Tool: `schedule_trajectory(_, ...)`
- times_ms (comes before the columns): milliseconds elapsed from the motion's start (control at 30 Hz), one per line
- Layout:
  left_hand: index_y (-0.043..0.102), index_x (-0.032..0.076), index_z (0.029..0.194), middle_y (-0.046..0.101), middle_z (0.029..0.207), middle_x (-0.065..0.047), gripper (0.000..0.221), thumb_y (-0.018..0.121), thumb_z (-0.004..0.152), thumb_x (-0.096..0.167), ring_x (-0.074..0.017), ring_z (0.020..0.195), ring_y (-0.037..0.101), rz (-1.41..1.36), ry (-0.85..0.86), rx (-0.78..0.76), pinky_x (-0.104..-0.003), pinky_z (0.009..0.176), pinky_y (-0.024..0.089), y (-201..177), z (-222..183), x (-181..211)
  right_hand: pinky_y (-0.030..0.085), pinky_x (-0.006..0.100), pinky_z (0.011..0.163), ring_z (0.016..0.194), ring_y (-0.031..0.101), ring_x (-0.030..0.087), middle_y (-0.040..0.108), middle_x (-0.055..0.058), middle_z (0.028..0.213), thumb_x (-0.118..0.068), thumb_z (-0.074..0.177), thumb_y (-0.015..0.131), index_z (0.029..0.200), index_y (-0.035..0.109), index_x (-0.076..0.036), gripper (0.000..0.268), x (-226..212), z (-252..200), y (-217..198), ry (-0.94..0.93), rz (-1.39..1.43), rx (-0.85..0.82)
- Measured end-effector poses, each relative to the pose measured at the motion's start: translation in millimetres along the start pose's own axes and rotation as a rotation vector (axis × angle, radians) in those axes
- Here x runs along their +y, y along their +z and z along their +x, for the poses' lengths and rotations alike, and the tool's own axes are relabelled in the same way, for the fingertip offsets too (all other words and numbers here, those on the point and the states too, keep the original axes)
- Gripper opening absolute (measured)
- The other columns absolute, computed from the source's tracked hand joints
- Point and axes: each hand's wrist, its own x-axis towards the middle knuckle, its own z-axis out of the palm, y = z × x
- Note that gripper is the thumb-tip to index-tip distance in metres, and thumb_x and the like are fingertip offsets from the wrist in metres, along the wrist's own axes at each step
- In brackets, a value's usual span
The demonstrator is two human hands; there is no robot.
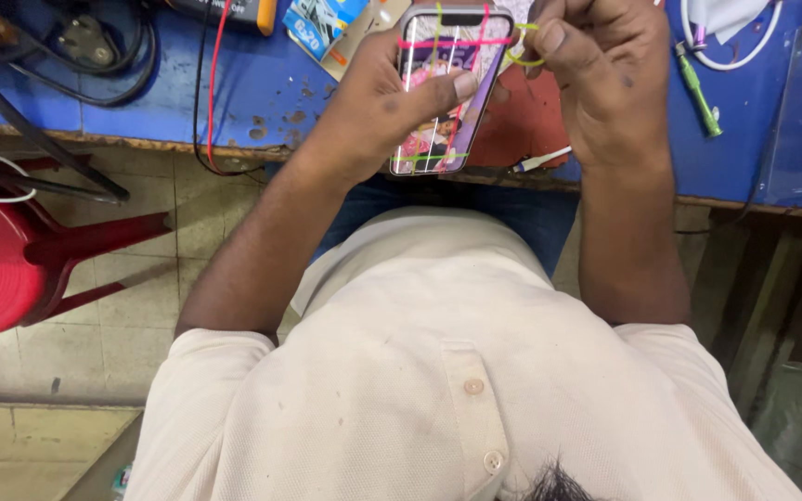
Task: The person secures a smartphone with a cracked screen using multiple rubber bands. They wrap pink, green, and yellow bands around the device to hold the screen in place, then connect a white charging cable to the phone.
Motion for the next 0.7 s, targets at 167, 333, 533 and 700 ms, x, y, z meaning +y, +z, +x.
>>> schedule_trajectory(167,0.061,-0.002,0.128,0.064,0.117,-0.003,0.024,0.065,0.106,0.009,-0.0100,0.097,0.067,0.332,0.281,0.028,-0.026,0.088,0.057,8,6,-1,0.052,0.024,0.067,0.077,0.066,0.015,0.071,0.013,0.096,-0.018,0.107,0.071,0.106,0.065,0.002,0.021,1,-9,1,-0.016,0.131,0.033)
schedule_trajectory(333,0.063,-0.004,0.126,0.072,0.111,-0.007,0.023,0.067,0.105,0.006,-0.0125,0.098,0.070,0.198,0.159,-0.030,-0.028,0.089,0.059,10,8,1,0.051,0.025,0.053,0.067,0.068,0.019,0.073,0.018,0.106,-0.010,0.106,0.069,0.120,0.063,0.003,0.019,3,-11,1,-0.079,0.168,0.054)
schedule_trajectory(533,0.069,0.000,0.111,0.076,0.094,-0.007,0.015,0.064,0.099,0.008,-0.0084,0.087,0.074,0.356,0.017,-0.165,-0.026,0.080,0.061,15,12,14,0.044,0.023,0.052,0.065,0.062,0.014,0.065,0.014,0.092,0.007,0.099,0.085,0.127,0.065,0.008,0.034,-34,-1,-3,-0.153,-0.609,-0.178)
schedule_trajectory(700,0.071,0.000,0.103,0.067,0.074,-0.019,0.016,0.062,0.094,0.010,-0.0278,0.062,0.065,0.694,-0.203,-0.243,-0.041,0.060,0.052,20,13,22,0.038,0.021,0.054,0.063,0.054,0.009,0.061,0.010,0.084,0.014,0.092,0.087,0.113,0.074,0.008,0.025,-55,7,10,-0.210,-0.944,-0.338)
